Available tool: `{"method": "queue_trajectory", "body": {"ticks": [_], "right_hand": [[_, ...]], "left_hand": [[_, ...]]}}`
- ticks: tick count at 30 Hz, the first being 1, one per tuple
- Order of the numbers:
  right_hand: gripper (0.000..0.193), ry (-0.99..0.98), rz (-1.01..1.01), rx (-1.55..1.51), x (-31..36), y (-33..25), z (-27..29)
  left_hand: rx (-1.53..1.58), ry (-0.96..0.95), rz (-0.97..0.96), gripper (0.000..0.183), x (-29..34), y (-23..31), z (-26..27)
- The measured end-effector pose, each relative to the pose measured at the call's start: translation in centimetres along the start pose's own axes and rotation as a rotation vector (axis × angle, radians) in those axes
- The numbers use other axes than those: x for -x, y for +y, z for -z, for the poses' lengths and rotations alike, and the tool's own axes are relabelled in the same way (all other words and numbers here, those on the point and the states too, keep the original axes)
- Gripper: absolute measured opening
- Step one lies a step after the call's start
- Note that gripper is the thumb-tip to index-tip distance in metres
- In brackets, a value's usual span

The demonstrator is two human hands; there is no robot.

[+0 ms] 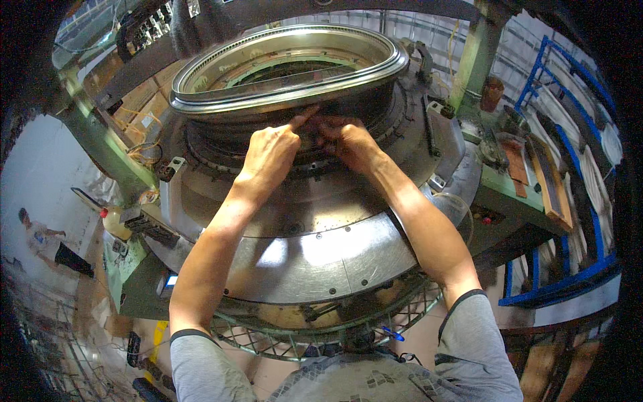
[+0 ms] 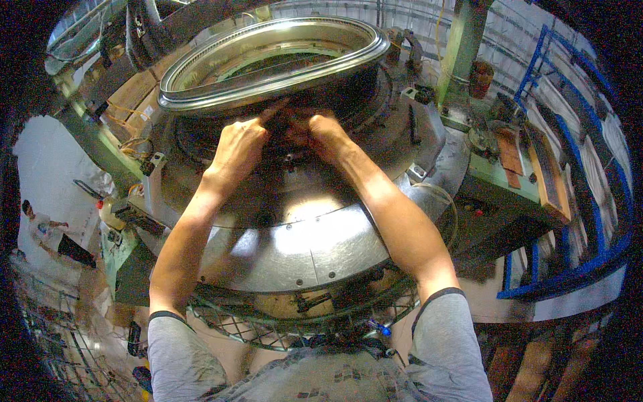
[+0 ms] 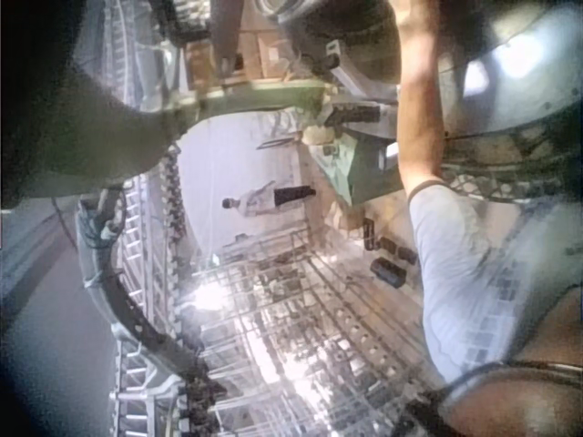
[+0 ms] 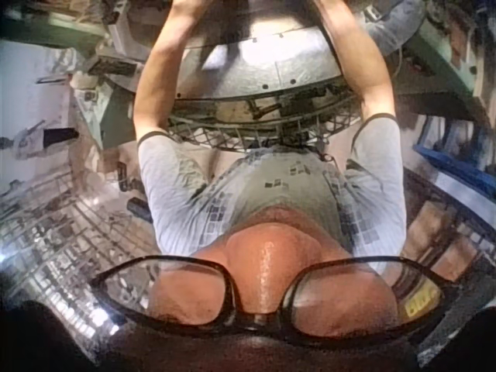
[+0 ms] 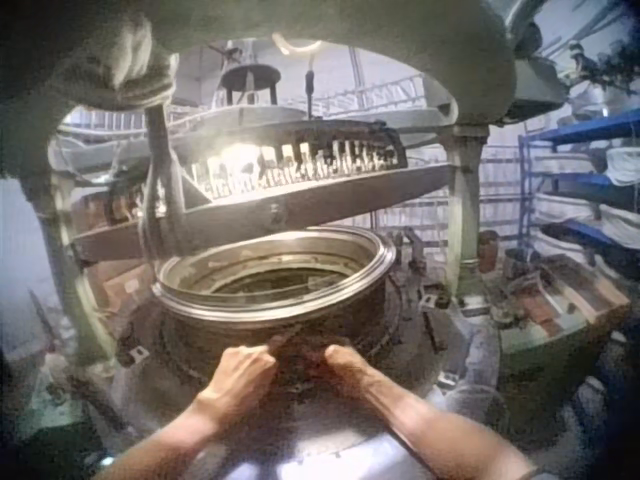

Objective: The person repeatedly picks up small metal clips from a nearby table and installs them into slots on the rim of a large circular machine. They use both hands to align and press each clip into place, occasionally retrieving more clips from a tray.

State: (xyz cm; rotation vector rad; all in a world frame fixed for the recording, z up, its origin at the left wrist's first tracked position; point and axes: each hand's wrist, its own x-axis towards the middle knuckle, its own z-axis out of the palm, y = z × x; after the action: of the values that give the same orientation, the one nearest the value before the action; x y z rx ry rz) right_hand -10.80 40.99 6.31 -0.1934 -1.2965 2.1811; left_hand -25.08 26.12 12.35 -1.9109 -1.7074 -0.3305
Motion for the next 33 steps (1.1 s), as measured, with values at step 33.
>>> {"method": "queue_trajectory", "body": {"ticks": [33], "right_hand": [[0.018, 0.138, 0.190, 0.757, 5.3, -0.9, 4.8]], "left_hand": [[0.469, 0.356, 0.307, 0.008, -0.5, 7.6, -5.2]]}}
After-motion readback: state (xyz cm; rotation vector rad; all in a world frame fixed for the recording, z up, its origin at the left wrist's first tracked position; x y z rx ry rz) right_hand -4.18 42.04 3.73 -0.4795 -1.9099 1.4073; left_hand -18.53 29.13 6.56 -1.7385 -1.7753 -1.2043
